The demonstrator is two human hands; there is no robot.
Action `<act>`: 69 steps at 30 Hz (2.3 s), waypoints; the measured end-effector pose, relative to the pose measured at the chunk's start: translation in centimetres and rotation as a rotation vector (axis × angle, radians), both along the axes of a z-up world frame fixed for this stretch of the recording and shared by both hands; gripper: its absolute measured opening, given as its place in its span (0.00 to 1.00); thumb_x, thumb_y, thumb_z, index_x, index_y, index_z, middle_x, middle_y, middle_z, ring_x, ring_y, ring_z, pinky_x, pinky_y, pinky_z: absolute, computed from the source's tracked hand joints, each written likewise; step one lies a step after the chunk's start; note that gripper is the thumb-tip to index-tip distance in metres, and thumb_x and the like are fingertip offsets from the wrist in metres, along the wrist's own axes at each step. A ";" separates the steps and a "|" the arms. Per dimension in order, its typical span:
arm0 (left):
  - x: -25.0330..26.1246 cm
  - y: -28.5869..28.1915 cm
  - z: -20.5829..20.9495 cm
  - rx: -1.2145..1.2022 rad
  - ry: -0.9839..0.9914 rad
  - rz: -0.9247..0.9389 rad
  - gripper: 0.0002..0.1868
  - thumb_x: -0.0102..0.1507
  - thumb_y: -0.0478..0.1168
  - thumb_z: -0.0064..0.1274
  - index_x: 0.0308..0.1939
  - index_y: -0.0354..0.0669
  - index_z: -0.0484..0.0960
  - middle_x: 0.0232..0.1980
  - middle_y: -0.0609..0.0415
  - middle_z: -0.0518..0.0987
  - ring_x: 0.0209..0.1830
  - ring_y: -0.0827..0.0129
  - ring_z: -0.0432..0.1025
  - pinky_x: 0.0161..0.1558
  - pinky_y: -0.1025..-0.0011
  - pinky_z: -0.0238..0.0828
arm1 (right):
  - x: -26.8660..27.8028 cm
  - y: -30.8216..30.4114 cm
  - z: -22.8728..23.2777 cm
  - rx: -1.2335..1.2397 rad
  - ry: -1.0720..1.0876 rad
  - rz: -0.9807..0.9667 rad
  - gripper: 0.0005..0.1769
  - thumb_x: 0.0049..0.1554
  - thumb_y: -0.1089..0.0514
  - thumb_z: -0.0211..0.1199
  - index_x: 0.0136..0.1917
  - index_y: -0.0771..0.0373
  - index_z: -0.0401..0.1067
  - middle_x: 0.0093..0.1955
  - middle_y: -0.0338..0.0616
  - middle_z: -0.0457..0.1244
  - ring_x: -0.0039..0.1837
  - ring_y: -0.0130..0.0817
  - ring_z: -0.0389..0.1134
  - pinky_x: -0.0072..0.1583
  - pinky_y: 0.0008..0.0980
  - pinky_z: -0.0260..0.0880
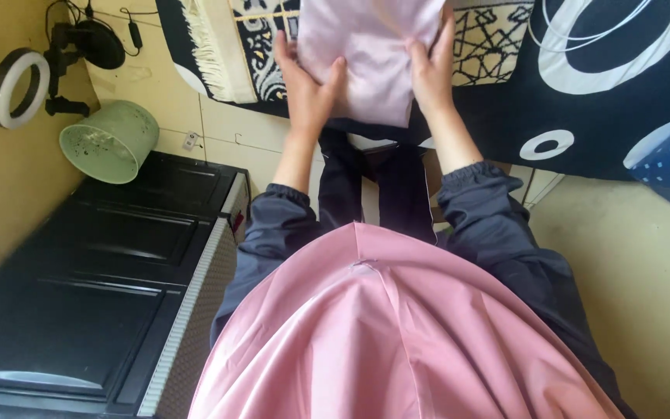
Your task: The person folds a prayer mat and a prayer garment, then organizes a phone charger.
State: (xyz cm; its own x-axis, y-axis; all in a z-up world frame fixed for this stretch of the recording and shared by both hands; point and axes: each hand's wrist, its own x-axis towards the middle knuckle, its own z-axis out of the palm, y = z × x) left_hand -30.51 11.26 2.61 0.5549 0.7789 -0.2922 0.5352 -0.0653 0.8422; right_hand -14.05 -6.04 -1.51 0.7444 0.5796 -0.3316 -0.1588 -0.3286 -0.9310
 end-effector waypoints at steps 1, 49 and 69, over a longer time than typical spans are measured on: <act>-0.5 -0.7 -1.1 0.351 0.005 -0.020 0.53 0.64 0.49 0.69 0.77 0.36 0.45 0.76 0.31 0.56 0.80 0.49 0.51 0.80 0.54 0.51 | 0.3 0.4 0.0 -0.031 0.035 0.014 0.38 0.72 0.62 0.55 0.85 0.67 0.37 0.83 0.57 0.49 0.82 0.45 0.58 0.81 0.40 0.60; 9.1 -1.4 -5.1 0.717 0.396 -0.237 0.52 0.56 0.83 0.56 0.73 0.58 0.66 0.75 0.35 0.53 0.76 0.24 0.41 0.67 0.23 0.42 | 1.1 -7.6 4.4 0.473 0.442 -0.434 0.36 0.46 0.64 0.71 0.69 0.58 0.69 0.72 0.51 0.60 0.77 0.51 0.58 0.81 0.54 0.55; 11.1 -1.4 5.8 0.416 0.300 -0.774 0.32 0.72 0.63 0.42 0.79 0.76 0.56 0.86 0.55 0.45 0.85 0.46 0.33 0.74 0.29 0.15 | -6.2 2.2 2.6 -0.330 -0.322 0.660 0.41 0.62 0.45 0.66 0.80 0.62 0.56 0.84 0.54 0.43 0.85 0.54 0.34 0.81 0.56 0.29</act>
